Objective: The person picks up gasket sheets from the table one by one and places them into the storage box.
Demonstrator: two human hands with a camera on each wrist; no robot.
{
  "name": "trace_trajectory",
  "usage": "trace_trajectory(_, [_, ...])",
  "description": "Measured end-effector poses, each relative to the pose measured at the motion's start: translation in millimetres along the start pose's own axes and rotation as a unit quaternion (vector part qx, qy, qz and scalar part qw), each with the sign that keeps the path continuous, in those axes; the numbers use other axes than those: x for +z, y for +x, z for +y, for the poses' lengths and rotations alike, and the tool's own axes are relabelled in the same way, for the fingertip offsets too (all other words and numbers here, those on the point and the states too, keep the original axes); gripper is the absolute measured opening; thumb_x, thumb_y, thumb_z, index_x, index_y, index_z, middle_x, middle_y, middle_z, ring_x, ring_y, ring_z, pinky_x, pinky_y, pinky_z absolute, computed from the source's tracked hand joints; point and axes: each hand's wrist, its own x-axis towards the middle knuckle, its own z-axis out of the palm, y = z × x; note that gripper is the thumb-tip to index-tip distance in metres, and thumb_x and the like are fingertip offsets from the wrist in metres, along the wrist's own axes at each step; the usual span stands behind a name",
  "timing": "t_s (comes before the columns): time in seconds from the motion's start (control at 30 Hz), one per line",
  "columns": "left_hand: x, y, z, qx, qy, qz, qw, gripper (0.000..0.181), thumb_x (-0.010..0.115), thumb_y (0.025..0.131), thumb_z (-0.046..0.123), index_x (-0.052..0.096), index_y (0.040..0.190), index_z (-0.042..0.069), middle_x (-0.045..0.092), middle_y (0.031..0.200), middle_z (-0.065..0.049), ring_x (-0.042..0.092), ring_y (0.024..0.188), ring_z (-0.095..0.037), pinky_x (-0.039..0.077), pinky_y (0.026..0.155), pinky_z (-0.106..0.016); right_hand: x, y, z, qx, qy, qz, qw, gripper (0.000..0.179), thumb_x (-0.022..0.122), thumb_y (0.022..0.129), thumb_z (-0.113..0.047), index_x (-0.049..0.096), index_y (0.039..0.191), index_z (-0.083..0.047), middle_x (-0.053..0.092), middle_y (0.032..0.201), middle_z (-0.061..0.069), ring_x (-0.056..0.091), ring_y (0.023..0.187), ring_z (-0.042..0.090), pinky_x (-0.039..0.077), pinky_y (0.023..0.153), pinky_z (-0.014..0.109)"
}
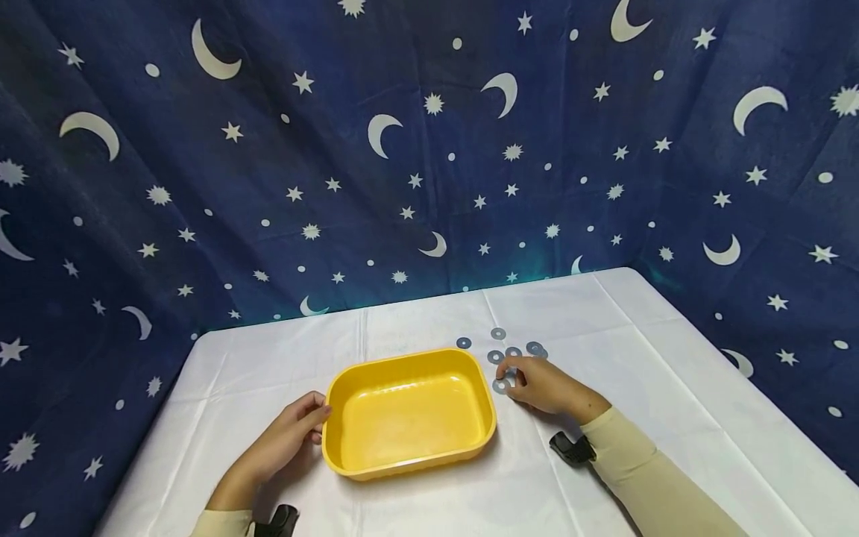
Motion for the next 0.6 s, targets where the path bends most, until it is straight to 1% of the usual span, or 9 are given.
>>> trace_trajectory(0.2, [1.5,-2.8,-2.2,-0.004,-0.003,0.006,1.0,0.034,0.051,0.104,0.031,0.049,0.117,0.0,0.046,0.086,-0.004,0.051,0.078,-0.015,0.047,0.071,-0.022,0.1,0.7,-2.4,-0.011,-0.009,-0.015,0.9998,0.022,0.073,0.088,-0.009,0.063,0.107,-0.018,0.052,0.074,0.001,0.049,0.064,0.015,0.04,0.055,0.023])
trace_trajectory(0.33, [-0.3,-3.4,-2.2,0.001,-0.007,0.005,1.0,0.032,0.05,0.104,0.03,0.049,0.115,0.0,0.045,0.086,-0.004,0.05,0.079,-0.016,0.046,0.071,-0.022,1.1,2.7,-4.1,-0.019,-0.027,-0.009,0.9994,0.022,0.074,0.089,-0.015,0.061,0.106,-0.018,0.051,0.073,0.001,0.048,0.065,0.014,0.039,0.057,0.024])
trace_trajectory(0.47, [-2.0,-2.8,-1.2,0.011,-0.009,-0.006,0.9999,0.029,0.048,0.105,0.03,0.05,0.107,0.001,0.045,0.084,-0.003,0.048,0.08,-0.016,0.04,0.072,-0.024,1.9,3.4,-6.1,-0.01,-0.043,-0.007,0.999,0.022,0.075,0.089,-0.019,0.059,0.106,-0.019,0.052,0.072,0.001,0.048,0.064,0.015,0.039,0.058,0.025])
trace_trajectory(0.6, [-3.3,-2.5,-0.3,0.02,-0.004,-0.014,0.9997,0.029,0.047,0.105,0.031,0.049,0.1,0.002,0.044,0.082,-0.003,0.046,0.079,-0.016,0.035,0.07,-0.027,1.0,2.7,-8.0,-0.006,-0.044,-0.011,0.999,0.023,0.074,0.089,-0.016,0.058,0.105,-0.017,0.051,0.073,0.002,0.048,0.065,0.016,0.04,0.059,0.027])
